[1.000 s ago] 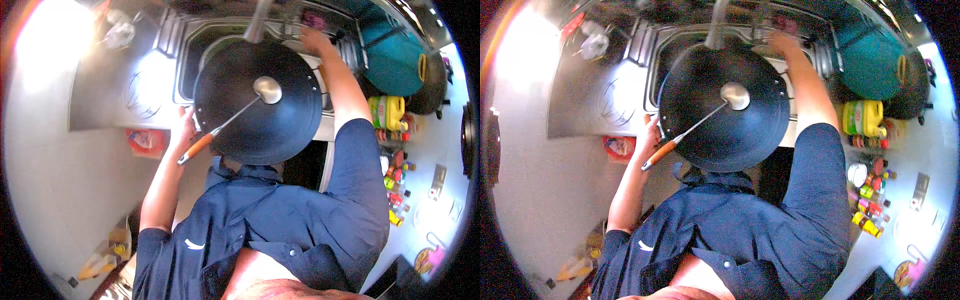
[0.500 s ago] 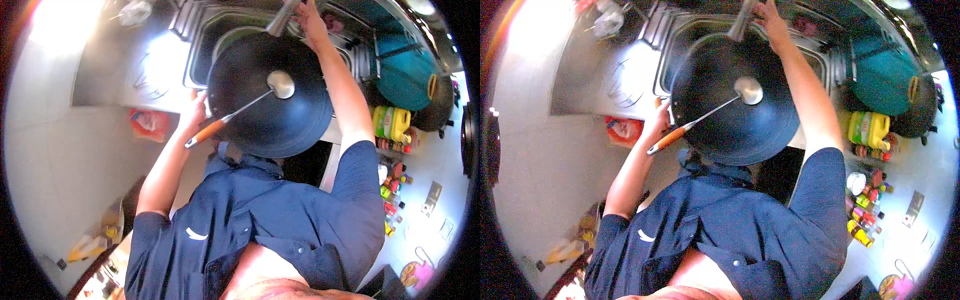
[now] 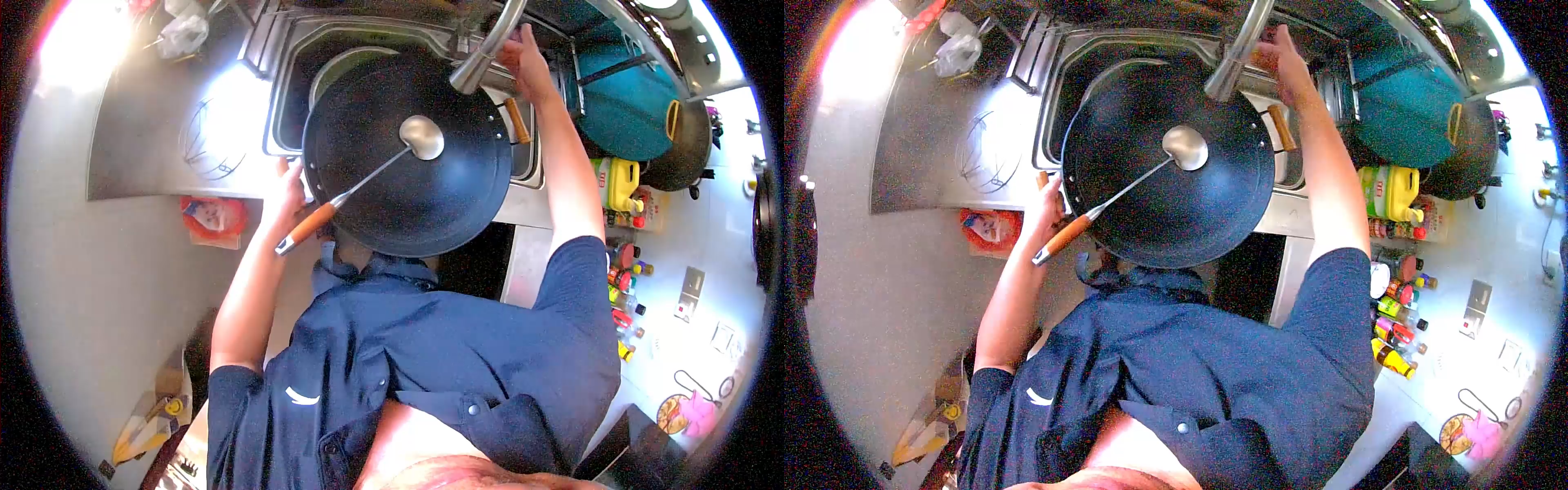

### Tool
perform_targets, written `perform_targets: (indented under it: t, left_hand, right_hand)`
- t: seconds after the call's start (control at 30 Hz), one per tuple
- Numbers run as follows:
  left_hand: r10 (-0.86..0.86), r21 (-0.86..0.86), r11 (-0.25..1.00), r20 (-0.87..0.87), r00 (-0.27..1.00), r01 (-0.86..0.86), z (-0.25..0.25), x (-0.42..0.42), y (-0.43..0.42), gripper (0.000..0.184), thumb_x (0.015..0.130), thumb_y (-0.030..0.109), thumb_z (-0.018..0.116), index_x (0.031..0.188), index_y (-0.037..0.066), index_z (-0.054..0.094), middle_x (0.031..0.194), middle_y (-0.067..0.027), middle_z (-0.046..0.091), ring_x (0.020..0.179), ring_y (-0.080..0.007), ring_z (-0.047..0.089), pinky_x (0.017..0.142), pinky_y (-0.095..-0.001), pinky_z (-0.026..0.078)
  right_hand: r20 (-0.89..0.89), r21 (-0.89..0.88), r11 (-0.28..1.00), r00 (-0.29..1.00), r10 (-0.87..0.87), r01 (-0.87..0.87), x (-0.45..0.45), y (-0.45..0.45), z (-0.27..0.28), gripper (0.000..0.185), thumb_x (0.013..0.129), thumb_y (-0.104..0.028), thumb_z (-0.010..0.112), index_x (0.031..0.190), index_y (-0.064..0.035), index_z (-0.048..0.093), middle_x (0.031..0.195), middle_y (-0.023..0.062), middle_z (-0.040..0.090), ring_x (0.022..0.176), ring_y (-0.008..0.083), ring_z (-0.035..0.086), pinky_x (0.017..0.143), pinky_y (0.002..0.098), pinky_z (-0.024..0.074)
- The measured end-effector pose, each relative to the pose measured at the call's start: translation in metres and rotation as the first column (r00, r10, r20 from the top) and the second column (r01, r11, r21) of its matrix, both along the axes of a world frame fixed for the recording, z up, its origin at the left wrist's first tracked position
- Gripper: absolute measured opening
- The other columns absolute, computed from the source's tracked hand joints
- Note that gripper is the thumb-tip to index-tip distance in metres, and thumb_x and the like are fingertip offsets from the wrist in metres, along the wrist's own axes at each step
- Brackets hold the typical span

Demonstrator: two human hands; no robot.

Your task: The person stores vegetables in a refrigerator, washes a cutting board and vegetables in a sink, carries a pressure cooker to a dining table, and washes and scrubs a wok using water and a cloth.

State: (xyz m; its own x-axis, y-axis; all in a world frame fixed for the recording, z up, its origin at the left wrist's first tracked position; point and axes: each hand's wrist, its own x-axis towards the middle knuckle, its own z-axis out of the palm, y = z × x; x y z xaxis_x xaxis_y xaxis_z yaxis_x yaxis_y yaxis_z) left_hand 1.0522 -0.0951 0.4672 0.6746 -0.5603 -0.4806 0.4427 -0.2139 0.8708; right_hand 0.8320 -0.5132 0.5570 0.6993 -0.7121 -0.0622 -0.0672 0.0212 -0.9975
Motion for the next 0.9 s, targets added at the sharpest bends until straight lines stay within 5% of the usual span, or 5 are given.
perform_targets:
  t: [0.13, 0.27, 0.5, 0.77, 0.9]
  left_hand:
    - [-0.026, 0.043, 0.999, 0.059, 0.998, 0.023, -0.009, 0.014, 0.004, 0.029, 0.093, 0.04, 0.057, 0.08, 0.016, 0.047, 0.056, 0.0038, 0.036, 0.043, -0.0091, 0.033, 0.04, -0.0255, 0.027]
    - [-0.065, 0.093, 0.994, 0.106, 0.992, 0.055, -0.017, 0.017, 0.008, 0.038, 0.094, 0.042, 0.058, 0.068, 0.017, 0.045, 0.051, 0.0041, 0.038, 0.042, -0.0093, 0.035, 0.041, -0.0256, 0.028]
    - [-0.047, 0.089, 0.995, 0.075, 0.996, 0.04, -0.03, 0.023, -0.002, 0.018, 0.096, 0.032, 0.053, 0.091, 0.015, 0.048, 0.051, 0.0067, 0.036, 0.041, -0.007, 0.034, 0.039, -0.0242, 0.028]
    - [-0.098, 0.198, 0.976, 0.032, 0.995, 0.09, -0.062, 0.054, -0.018, 0.029, 0.094, 0.04, 0.055, 0.081, 0.016, 0.046, 0.05, 0.0054, 0.036, 0.041, -0.0089, 0.034, 0.038, -0.0258, 0.025]
    - [-0.139, 0.188, 0.974, 0.042, 0.989, 0.129, -0.065, 0.054, -0.017, 0.032, 0.094, 0.044, 0.052, 0.08, 0.015, 0.049, 0.054, 0.0023, 0.042, 0.044, -0.0123, 0.04, 0.041, -0.0291, 0.032]
  right_hand:
    - [-0.539, -0.719, 0.634, 0.806, -0.246, -0.287, 0.015, -0.089, -0.05, 0.064, 0.098, -0.053, 0.03, 0.127, -0.0023, 0.058, 0.133, 0.0229, 0.054, 0.122, 0.0385, 0.051, 0.104, 0.0455, 0.0381]
    - [-0.728, -0.679, 0.326, 0.548, -0.412, -0.658, 0.016, -0.053, -0.045, 0.053, 0.098, -0.046, 0.033, 0.131, -0.0106, 0.056, 0.132, 0.0205, 0.055, 0.121, 0.0397, 0.052, 0.102, 0.0492, 0.0421]
    - [-0.795, -0.524, 0.323, 0.317, -0.516, -0.788, 0.028, -0.062, -0.051, 0.046, 0.098, -0.041, 0.038, 0.133, -0.0155, 0.054, 0.122, 0.0163, 0.062, 0.111, 0.0389, 0.059, 0.095, 0.0483, 0.0488]
    - [-0.514, -0.837, 0.164, 0.646, -0.564, -0.523, -0.001, -0.084, -0.094, 0.039, 0.093, -0.041, 0.049, 0.106, -0.011, 0.07, 0.102, 0.0189, 0.068, 0.096, 0.0375, 0.065, 0.085, 0.0459, 0.0512]
    - [-0.384, -0.857, 0.504, 0.784, -0.488, -0.106, -0.037, 0.126, 0.008, 0.038, 0.088, -0.043, 0.059, 0.09, -0.0079, 0.073, 0.094, 0.0167, 0.069, 0.091, 0.0335, 0.067, 0.078, 0.0415, 0.0531]
